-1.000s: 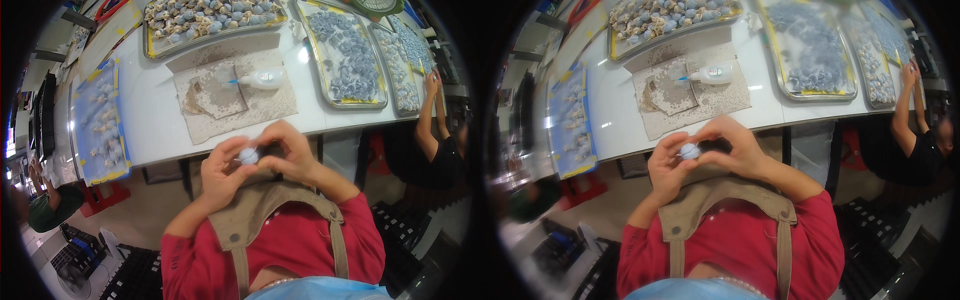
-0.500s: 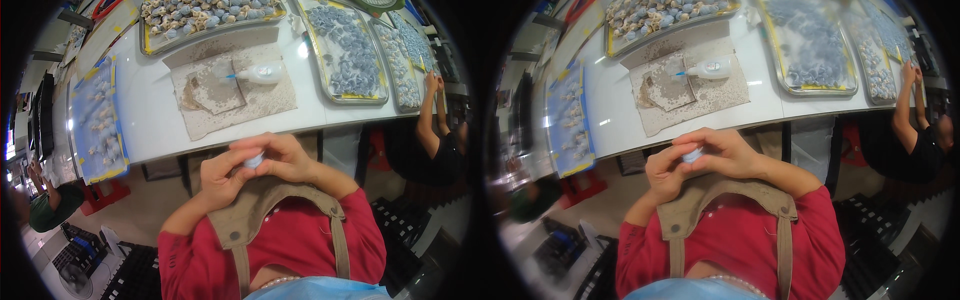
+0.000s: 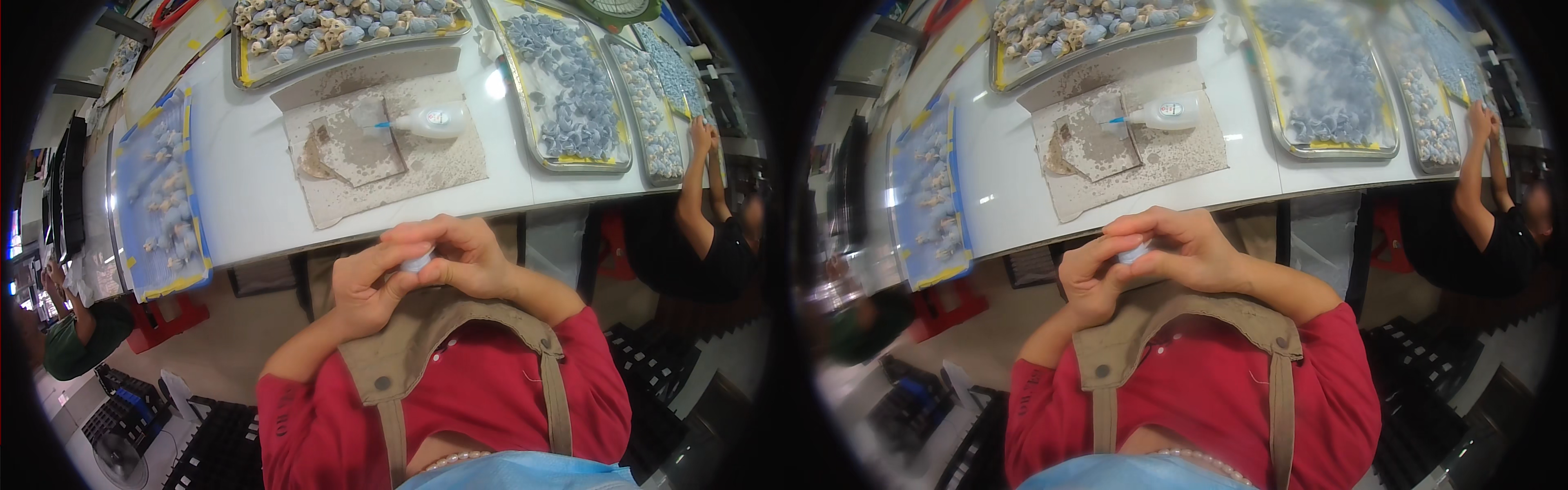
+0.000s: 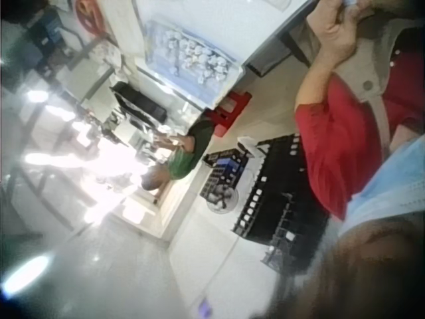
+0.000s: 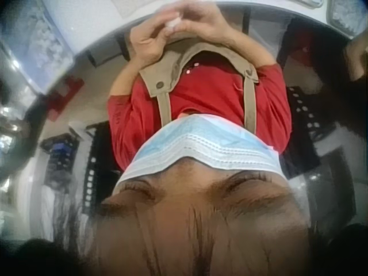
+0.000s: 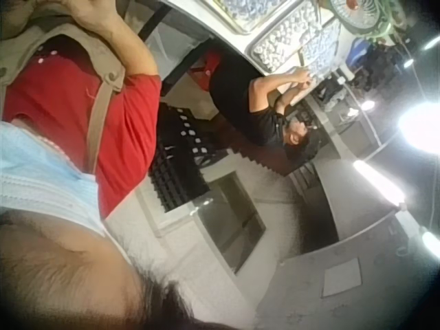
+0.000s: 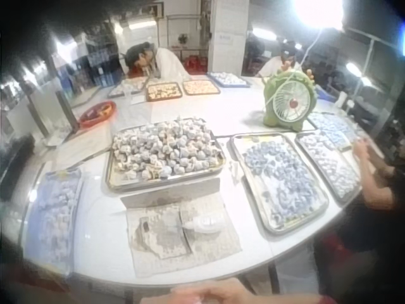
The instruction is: The person repeatedly picks small shell-like items from a tray, applies a small amount of liquid from a squeeze bottle, and joins two pieces together by hand. The assembled items are placed into a blue plastic container. The process is repeated continuously throughout the clip.
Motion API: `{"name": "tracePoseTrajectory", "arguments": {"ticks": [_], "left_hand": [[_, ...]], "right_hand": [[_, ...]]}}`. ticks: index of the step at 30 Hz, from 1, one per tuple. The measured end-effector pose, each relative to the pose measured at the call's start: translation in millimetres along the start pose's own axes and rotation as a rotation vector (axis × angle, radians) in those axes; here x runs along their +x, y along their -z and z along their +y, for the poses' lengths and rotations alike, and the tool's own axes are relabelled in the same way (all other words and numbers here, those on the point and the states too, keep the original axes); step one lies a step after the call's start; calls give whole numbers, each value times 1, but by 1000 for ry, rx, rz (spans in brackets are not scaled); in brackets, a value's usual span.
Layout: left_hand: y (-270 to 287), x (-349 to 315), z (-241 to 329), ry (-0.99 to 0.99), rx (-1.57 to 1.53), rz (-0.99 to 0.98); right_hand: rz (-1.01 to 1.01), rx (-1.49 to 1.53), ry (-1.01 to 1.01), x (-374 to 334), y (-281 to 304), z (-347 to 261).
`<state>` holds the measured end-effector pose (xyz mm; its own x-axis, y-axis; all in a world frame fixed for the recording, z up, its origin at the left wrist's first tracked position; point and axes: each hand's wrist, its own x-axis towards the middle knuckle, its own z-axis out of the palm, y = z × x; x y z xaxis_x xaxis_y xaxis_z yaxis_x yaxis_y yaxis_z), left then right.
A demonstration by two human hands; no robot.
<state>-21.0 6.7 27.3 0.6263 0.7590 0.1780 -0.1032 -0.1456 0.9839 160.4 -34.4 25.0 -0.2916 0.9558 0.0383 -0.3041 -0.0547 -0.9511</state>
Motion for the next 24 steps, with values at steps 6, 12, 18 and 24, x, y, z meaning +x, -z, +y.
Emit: {"name": "tracePoseTrajectory", "arguments": {"ticks": [6,12,18,24], "left_hand": [[3,-2,-1,40,-55,7],[-4,-5,-12,95,-344,127],[-7,-5,-19,86,-280,103],[-9,-5,-17,95,-215,106]], "right_hand": [[-18,-96,24,0,0,4],[-9,193,-93,3,-6,-7],[32,286,-137,0,-4,-2],[39,363,-126,0,-2,2]]}}
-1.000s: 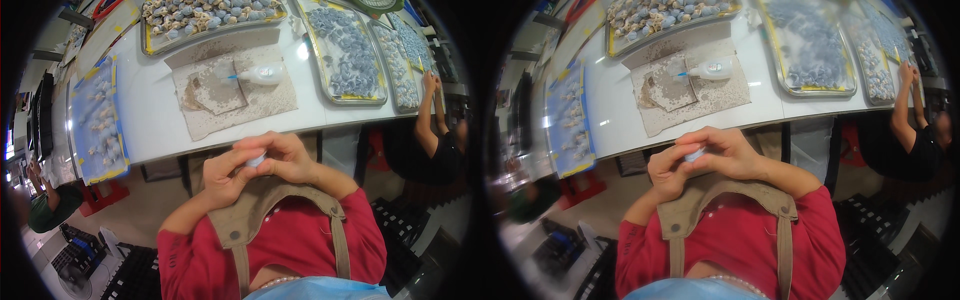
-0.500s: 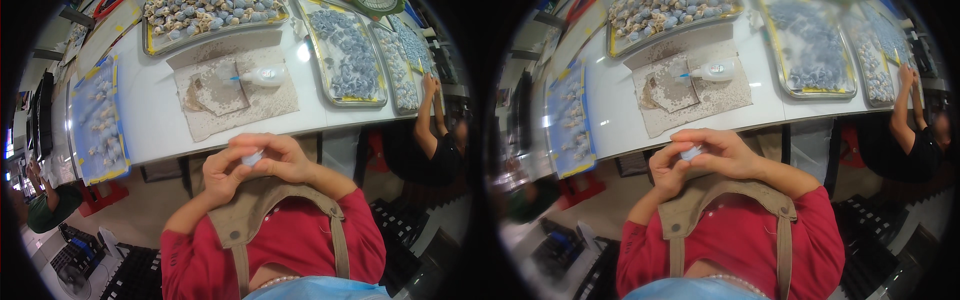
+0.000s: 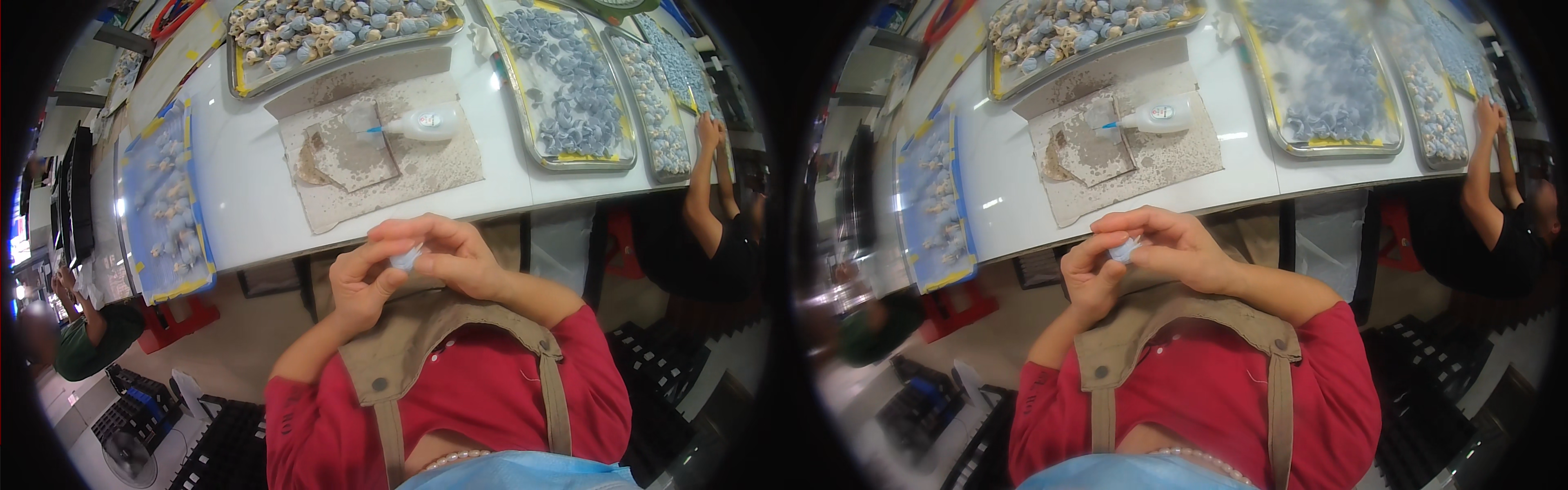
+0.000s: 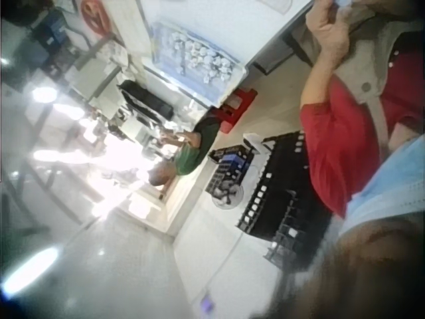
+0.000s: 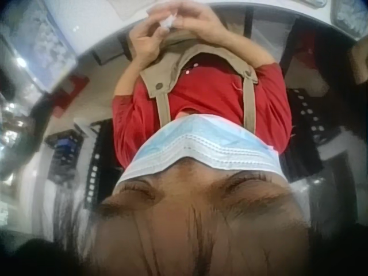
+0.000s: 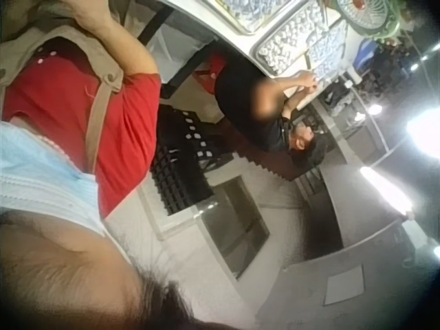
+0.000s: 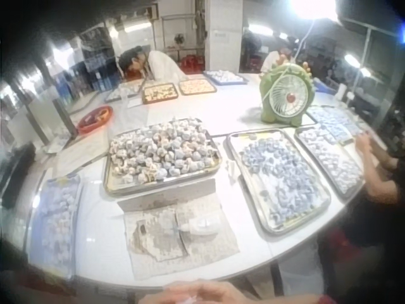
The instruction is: The person repeatedly picks small shell-like items from a tray, applies a small amount of liquid from a squeeze bottle, and joins two pieces together by hand. The assembled items are placed into a blue plastic container. The process is repeated continuously throughout the clip.
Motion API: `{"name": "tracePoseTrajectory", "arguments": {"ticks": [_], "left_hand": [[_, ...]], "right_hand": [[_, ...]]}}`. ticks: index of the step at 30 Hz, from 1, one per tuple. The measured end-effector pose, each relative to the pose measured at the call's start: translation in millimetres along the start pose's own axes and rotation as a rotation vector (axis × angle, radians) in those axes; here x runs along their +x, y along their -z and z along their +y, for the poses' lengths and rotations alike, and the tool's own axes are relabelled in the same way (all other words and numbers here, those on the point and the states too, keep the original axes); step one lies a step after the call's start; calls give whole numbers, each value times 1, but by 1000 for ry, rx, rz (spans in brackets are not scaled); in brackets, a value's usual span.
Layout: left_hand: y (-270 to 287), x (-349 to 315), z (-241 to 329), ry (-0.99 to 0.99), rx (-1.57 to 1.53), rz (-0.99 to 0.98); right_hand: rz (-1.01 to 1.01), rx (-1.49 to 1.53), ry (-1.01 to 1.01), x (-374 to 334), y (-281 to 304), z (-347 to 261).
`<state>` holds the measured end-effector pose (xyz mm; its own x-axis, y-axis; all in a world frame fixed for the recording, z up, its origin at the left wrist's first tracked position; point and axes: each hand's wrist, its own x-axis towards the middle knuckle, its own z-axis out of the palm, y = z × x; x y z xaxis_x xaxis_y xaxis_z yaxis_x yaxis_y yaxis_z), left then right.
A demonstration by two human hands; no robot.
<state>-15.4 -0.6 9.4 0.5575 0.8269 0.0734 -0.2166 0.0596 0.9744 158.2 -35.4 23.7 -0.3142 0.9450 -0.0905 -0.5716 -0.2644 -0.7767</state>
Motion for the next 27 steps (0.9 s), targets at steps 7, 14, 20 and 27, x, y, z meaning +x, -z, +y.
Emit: {"name": "tracePoseTrajectory", "arguments": {"ticks": [7,14,20,27], "left_hand": [[-1,7,16,32,-43,12],[127,10,67,-21,1137,689],[238,-9,80,-127,1652,830],[169,160,57,-163,1270,413]], "right_hand": [[-7,-4,46,9,-1,2],[407,-1227,651,55,39,-37],[630,-1309,681,69,60,-24],[656,-1191,600,69,67,-16]]}}
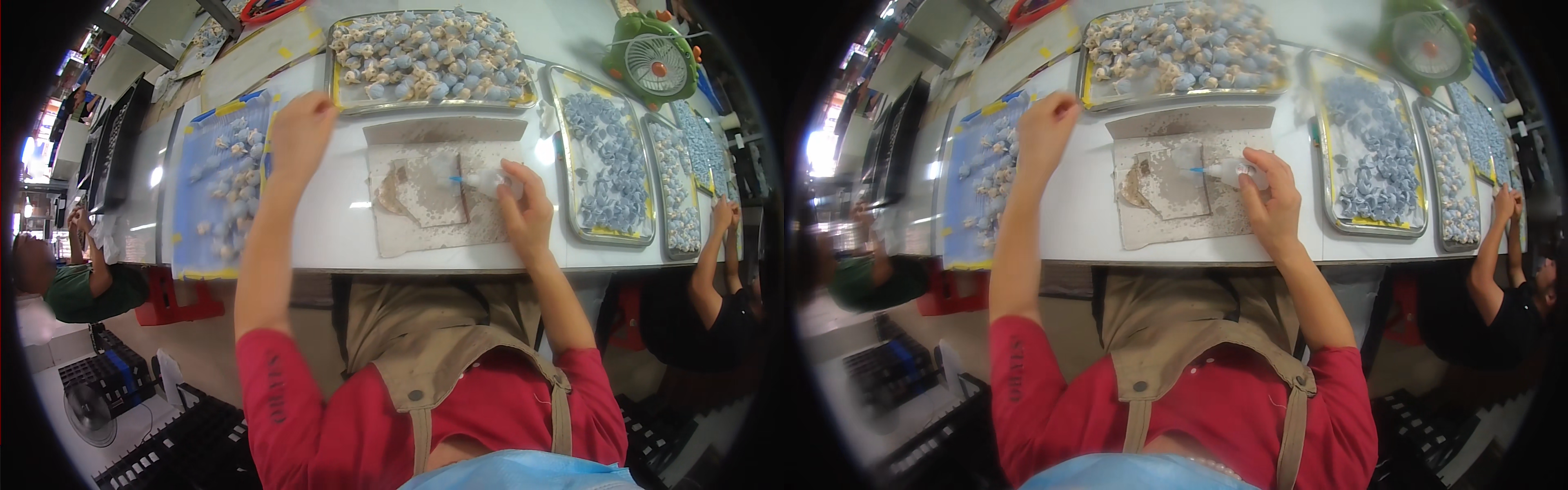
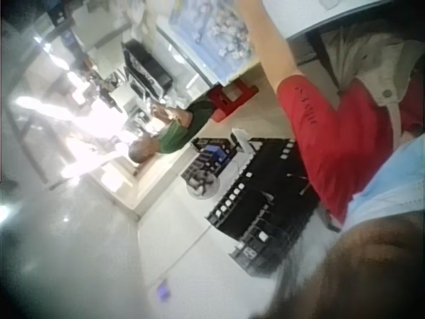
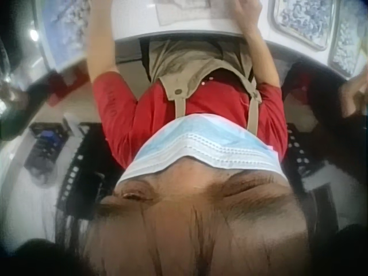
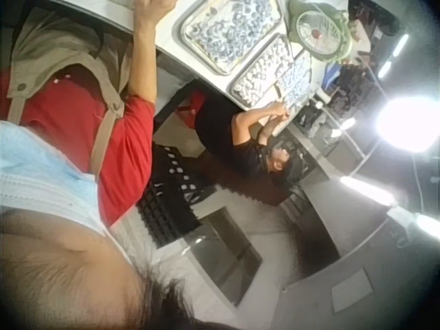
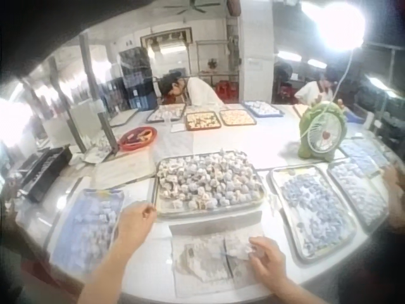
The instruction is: The person repeatedly picks small shell-like items from a tray, applies a small amount of liquid from a squeeze bottle, and joins two pieces together by hand. The assembled items are placed into a blue plastic container. The process is repeated continuously throughout the clip.
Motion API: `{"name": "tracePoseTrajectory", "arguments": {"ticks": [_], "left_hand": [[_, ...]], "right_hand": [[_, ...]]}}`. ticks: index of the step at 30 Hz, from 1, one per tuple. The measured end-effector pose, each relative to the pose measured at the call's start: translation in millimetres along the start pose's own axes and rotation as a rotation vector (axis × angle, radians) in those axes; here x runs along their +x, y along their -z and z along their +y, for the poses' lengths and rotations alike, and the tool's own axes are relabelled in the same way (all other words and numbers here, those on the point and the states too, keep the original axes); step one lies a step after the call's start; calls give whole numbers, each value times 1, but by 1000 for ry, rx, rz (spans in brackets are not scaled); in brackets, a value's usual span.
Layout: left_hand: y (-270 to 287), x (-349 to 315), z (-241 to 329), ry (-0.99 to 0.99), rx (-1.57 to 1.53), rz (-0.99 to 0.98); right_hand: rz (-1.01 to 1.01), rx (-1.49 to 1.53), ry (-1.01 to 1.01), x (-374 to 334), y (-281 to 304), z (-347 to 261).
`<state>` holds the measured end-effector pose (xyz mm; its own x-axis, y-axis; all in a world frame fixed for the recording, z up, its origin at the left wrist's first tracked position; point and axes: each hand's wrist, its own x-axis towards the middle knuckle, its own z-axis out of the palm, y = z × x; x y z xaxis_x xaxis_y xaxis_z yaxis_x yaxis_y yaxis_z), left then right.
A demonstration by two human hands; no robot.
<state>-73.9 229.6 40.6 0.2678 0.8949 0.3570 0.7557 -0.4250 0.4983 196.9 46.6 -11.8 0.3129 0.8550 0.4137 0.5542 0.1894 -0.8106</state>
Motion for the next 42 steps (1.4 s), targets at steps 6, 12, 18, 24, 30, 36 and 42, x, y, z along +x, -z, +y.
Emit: {"name": "tracePoseTrajectory", "arguments": {"ticks": [6,12,18,24,30,36,42], "left_hand": [[-70,60,12,-105,173,-310],[-51,43,23,186,-447,-15],[-11,-89,66,477,-1313,-279],[-17,-174,111,869,-1655,-535],[-26,-192,125,862,-1581,-524],[-33,-203,128,700,-1513,-465],[-27,-206,129,646,-1417,-459]], "right_hand": [[-25,40,-19,0,0,3],[0,277,-147,0,3,17],[-152,-94,-72,3,19,5],[-259,-210,-7,-5,26,2],[-204,240,-288,-33,39,-29],[-193,173,-77,-52,67,-46],[-195,-77,156,-45,74,-67]]}}
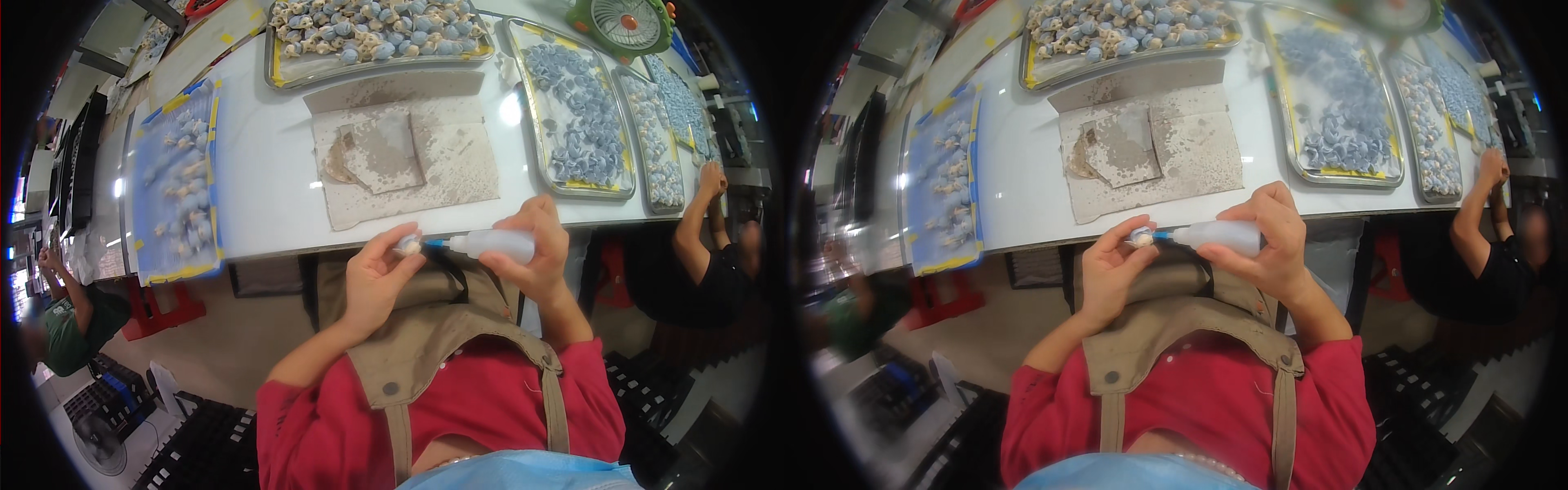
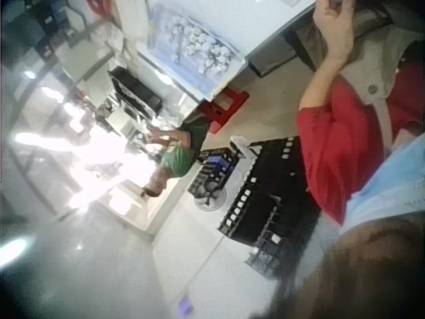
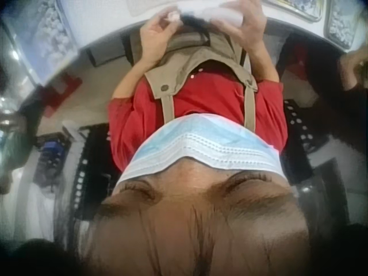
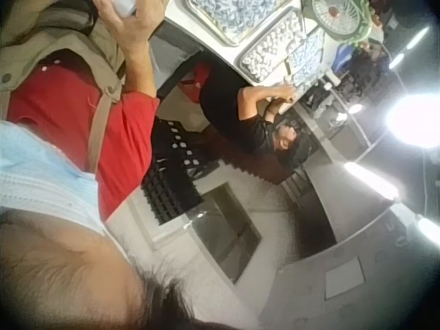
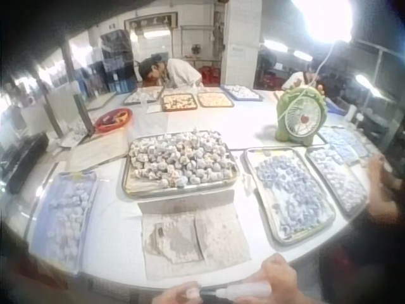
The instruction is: The person repeatedly picks small shell-like items from a tray, applies a small amount of liquid from a squeeze bottle, and joins two pieces together by hand. The assembled items are placed into a blue plastic container. The process is repeated continuously throughout the clip.
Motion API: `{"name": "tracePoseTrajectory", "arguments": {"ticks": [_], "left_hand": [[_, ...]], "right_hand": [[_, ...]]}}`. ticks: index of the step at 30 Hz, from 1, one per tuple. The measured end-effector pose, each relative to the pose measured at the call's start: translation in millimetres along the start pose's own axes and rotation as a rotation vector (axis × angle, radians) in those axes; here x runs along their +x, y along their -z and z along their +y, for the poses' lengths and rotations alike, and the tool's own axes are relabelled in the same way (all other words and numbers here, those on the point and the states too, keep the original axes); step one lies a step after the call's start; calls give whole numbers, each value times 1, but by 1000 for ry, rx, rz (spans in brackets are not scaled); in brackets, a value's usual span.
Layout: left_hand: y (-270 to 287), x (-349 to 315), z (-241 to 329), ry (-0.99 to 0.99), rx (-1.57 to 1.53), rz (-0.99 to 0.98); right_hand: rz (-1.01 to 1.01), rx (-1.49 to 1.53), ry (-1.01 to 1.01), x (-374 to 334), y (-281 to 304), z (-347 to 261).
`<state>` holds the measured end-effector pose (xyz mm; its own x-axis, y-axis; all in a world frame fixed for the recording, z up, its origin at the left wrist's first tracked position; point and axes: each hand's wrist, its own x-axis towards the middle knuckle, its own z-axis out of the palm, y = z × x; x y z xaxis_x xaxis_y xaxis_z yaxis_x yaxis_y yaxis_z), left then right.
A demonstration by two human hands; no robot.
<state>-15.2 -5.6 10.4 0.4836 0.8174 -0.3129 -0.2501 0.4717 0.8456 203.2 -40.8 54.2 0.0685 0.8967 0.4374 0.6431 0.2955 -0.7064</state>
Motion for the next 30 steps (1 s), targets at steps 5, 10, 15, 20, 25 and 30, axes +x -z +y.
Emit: {"name": "tracePoseTrajectory", "arguments": {"ticks": [5,10,15,20,25,30], "left_hand": [[1,-2,0,-31,25,10],[1,-2,-1,-46,60,-7],[0,-1,-3,-80,86,11],[-1,-1,-2,-63,72,23],[-3,-1,4,17,23,43],[-3,1,1,0,-34,37]], "right_hand": [[-13,-45,53,4,-2,-10],[-34,-79,99,8,-4,-13],[-35,-87,129,9,-6,-12],[-35,-97,114,8,-6,-9],[-25,-75,71,7,-4,-6],[-16,-85,60,7,-2,-4]]}}
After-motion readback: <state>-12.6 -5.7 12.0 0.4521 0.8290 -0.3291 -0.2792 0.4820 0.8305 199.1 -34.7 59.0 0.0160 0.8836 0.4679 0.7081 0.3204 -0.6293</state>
